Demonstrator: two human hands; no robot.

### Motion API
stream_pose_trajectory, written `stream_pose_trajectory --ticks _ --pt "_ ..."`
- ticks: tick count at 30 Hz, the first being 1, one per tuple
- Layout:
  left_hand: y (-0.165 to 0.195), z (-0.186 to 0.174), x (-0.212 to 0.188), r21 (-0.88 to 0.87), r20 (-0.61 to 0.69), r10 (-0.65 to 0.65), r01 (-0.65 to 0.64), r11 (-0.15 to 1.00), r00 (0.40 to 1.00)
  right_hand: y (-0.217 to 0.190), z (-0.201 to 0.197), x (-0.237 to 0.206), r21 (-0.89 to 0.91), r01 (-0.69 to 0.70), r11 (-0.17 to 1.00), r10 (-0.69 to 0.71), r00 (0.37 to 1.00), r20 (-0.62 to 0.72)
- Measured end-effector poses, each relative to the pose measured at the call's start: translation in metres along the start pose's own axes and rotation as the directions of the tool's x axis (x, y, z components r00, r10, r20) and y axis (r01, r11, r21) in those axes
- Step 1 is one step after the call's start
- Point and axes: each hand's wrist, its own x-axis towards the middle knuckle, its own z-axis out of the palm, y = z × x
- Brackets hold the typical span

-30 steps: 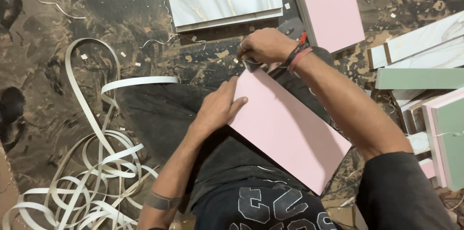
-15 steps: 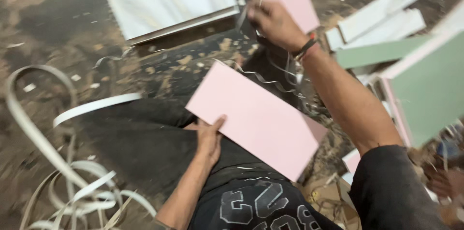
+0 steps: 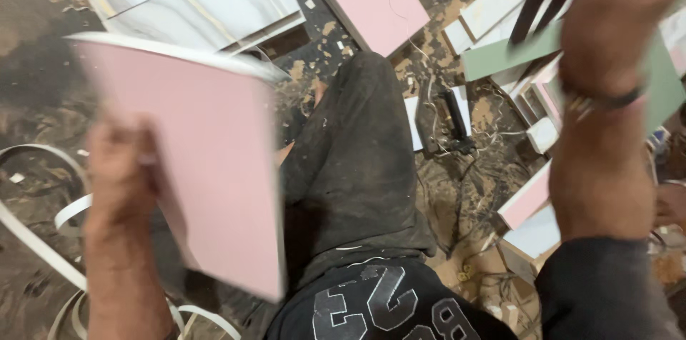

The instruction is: The person sits on the floor and uses a handheld edge banding machine to bond white edge banding tape onto the edges of wood panels, then uses a small hand trimmer to trim the excess tape flush along the edges of green and pink panels, working on one panel at a time on their lap.

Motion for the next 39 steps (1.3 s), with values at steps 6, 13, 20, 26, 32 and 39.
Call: stream_pose_trajectory --ticks 6,13,20,26,32,39 --pt "-0.070 0.099 0.021 0.745 0.360 -0.241 -0.122 0.656 0.901 0.036 0.020 -0.134 -0.207 -0.402 0.892 0.452 0.775 0.442" --pt "-0.111 0.158 0.017 0.927 0.217 -0.474 -0.027 0.375 0.854 0.048 -0.048 -0.238 -0.448 -0.363 0.817 0.562 0.676 0.476" --pt "-0.116 0.168 0.007 0.871 0.316 -0.351 -0.122 0.477 0.881 0.055 -0.054 -0.279 -0.513 -0.396 0.762 0.623 0.665 0.412" --pt "-0.126 0.190 -0.004 0.860 0.339 -0.332 -0.146 0.490 0.880 0.041 -0.053 -0.278 -0.688 -0.392 0.610 0.731 0.612 0.300" --pt "-0.130 0.189 -0.009 0.847 0.386 -0.204 -0.257 0.465 0.900 0.042 -0.036 -0.275 -0.727 -0.062 0.684 0.529 0.728 0.436" --pt "-0.137 0.187 -0.008 0.817 0.437 -0.148 -0.323 0.478 0.887 0.056 0.022 -0.210 -0.739 0.129 0.661 0.508 0.648 0.567"
